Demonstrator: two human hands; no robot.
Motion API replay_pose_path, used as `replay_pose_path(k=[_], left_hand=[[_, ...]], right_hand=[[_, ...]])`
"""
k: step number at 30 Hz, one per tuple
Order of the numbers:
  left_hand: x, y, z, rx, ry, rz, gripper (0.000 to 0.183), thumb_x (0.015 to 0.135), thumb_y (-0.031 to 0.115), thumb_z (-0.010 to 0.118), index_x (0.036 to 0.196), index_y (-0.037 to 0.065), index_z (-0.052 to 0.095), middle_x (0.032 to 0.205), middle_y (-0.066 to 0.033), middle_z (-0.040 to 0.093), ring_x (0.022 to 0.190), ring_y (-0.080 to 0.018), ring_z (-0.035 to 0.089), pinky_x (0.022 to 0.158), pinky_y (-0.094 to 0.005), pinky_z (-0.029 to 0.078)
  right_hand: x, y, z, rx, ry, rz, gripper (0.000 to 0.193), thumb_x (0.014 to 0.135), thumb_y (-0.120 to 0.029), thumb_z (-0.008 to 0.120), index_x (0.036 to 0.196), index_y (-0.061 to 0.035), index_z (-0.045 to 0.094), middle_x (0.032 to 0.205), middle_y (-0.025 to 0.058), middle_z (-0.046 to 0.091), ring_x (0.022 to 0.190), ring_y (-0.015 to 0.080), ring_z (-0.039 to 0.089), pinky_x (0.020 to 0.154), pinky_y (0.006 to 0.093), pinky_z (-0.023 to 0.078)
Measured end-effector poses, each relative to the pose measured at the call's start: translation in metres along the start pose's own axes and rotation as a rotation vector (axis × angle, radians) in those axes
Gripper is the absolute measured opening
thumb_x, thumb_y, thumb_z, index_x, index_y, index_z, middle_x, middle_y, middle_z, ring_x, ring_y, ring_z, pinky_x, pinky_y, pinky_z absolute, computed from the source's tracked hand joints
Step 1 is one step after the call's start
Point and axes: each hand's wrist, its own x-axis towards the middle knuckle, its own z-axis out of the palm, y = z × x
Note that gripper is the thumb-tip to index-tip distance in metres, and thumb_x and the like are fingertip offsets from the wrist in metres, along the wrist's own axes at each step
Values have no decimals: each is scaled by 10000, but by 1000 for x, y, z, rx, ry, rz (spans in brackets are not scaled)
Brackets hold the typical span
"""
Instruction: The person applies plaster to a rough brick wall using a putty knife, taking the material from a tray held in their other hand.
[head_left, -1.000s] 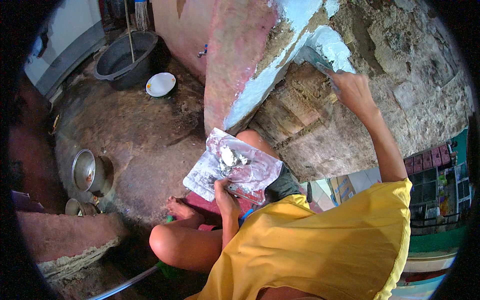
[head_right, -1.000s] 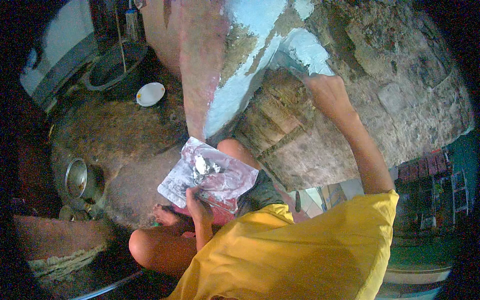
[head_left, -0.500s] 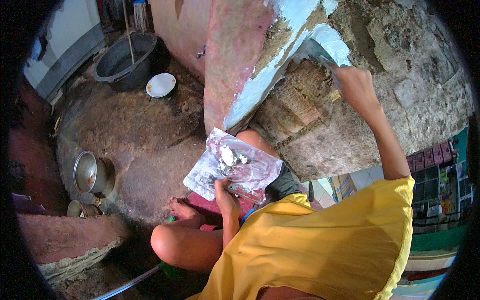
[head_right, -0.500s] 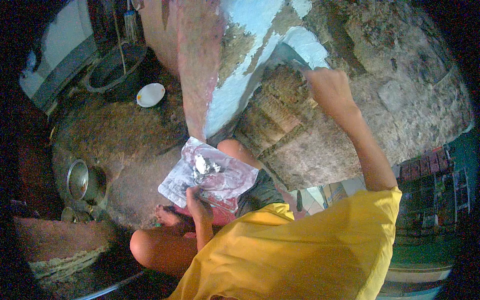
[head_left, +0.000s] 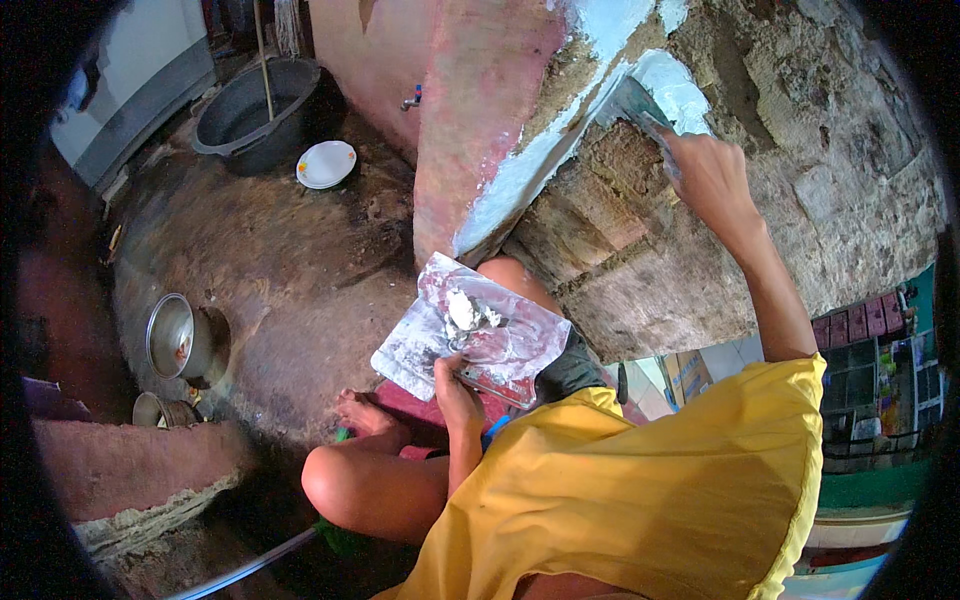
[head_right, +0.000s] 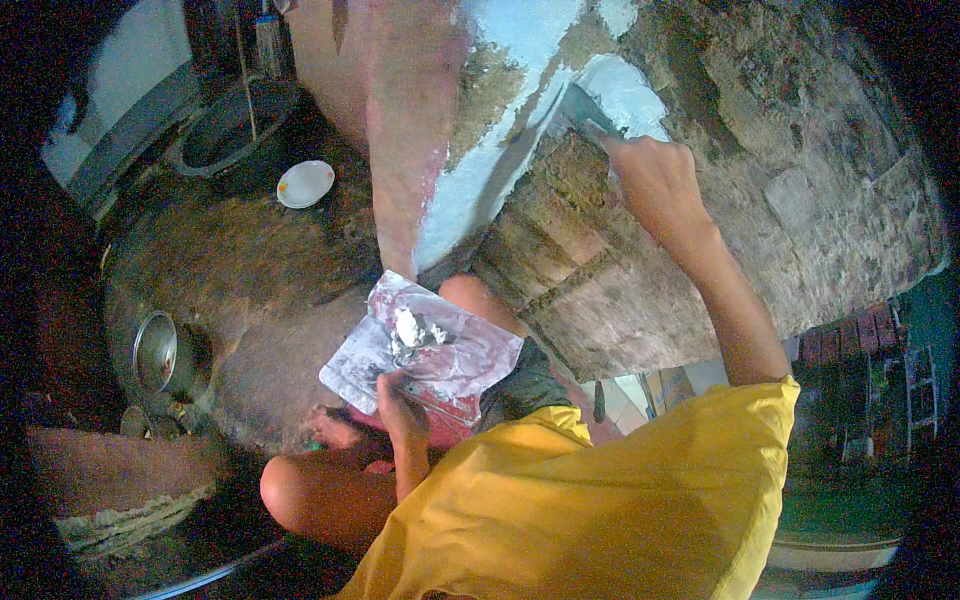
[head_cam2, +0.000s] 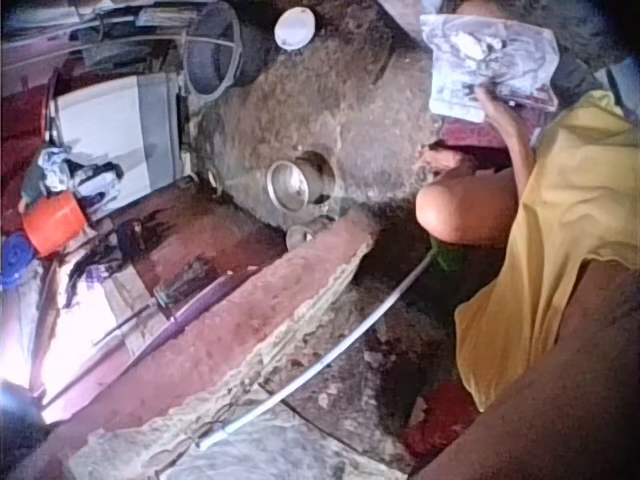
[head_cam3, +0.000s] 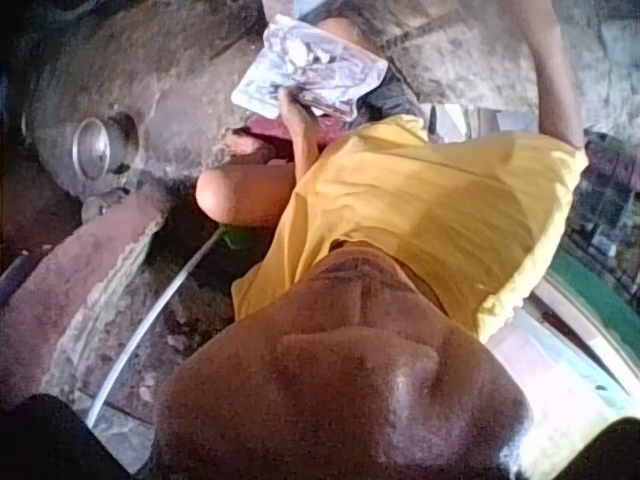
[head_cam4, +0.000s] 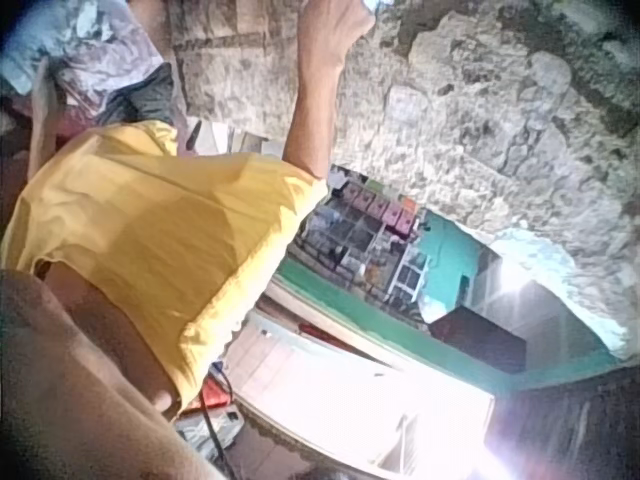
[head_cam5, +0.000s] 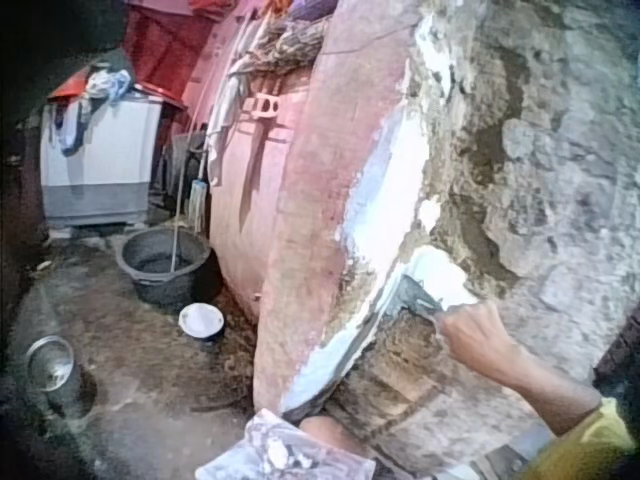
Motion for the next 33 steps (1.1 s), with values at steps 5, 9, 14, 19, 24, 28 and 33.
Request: replay_pose_path(k=[5, 9, 14, 19, 24, 28, 33], left_hand=[[0, 5, 2, -33, 17, -39, 182, 814, 217, 488, 772, 46, 535, 766, -40, 523, 750, -162, 493, 718, -294, 390], [-3, 8, 7, -40, -32, -27, 158, 801, 198, 490, 764, 50, 532, 767, -36, 524, 739, -160, 488, 717, -294, 390], [-3, 8, 6, -10, -33, -29, 165, 807, 204, 482, 769, 52, 533, 768, -33, 525, 747, -161, 493, 714, -300, 395], [1, -1, 1, -34, 1, -14, 189, 817, 216, 472, 793, 43, 543, 790, -45, 562, 731, -144, 519, 679, -269, 405], [-2, 1, 5, -37, -9, -16, 186, 816, 217, 475, 800, 45, 543, 792, -39, 555, 747, -144, 513, 703, -274, 394], [0, 1, 6, -23, 8, -15, 151, 802, 207, 489, 767, 64, 520, 778, -36, 535, 737, -156, 508, 692, -286, 406], [1, -1, 2, -26, 8, -34, 161, 808, 210, 483, 764, 61, 527, 784, -39, 536, 743, -155, 502, 692, -283, 401]], right_hand=[[9, -9, -6, -3, -1, 47, 60, 684, -52, 608, 742, -38, 598, 655, 163, 608, 638, 312, 631, 544, 414, 490], [10, -3, -4, -13, 27, 78, 98, 700, -85, 613, 794, -55, 615, 646, 161, 606, 617, 313, 625, 539, 414, 488], [13, 9, -18, -10, 52, 159, 96, 690, -133, 632, 737, -53, 608, 662, 162, 613, 644, 315, 635, 566, 417, 503], [13, 21, -24, 66, 75, 142, 163, 694, -185, 654, 786, -53, 628, 679, 166, 615, 659, 334, 628, 592, 430, 505], [10, 24, -12, 75, 50, 121, 218, 693, -221, 672, 818, -46, 636, 722, 180, 622, 698, 345, 623, 628, 438, 505], [13, 33, -10, 70, -14, 161, 251, 681, -248, 685, 817, -43, 637, 756, 186, 625, 735, 345, 620, 658, 442, 503], [16, 53, -5, 102, 22, 197, 296, 679, -275, 690, 849, -37, 642, 777, 186, 627, 775, 351, 615, 675, 448, 499]])
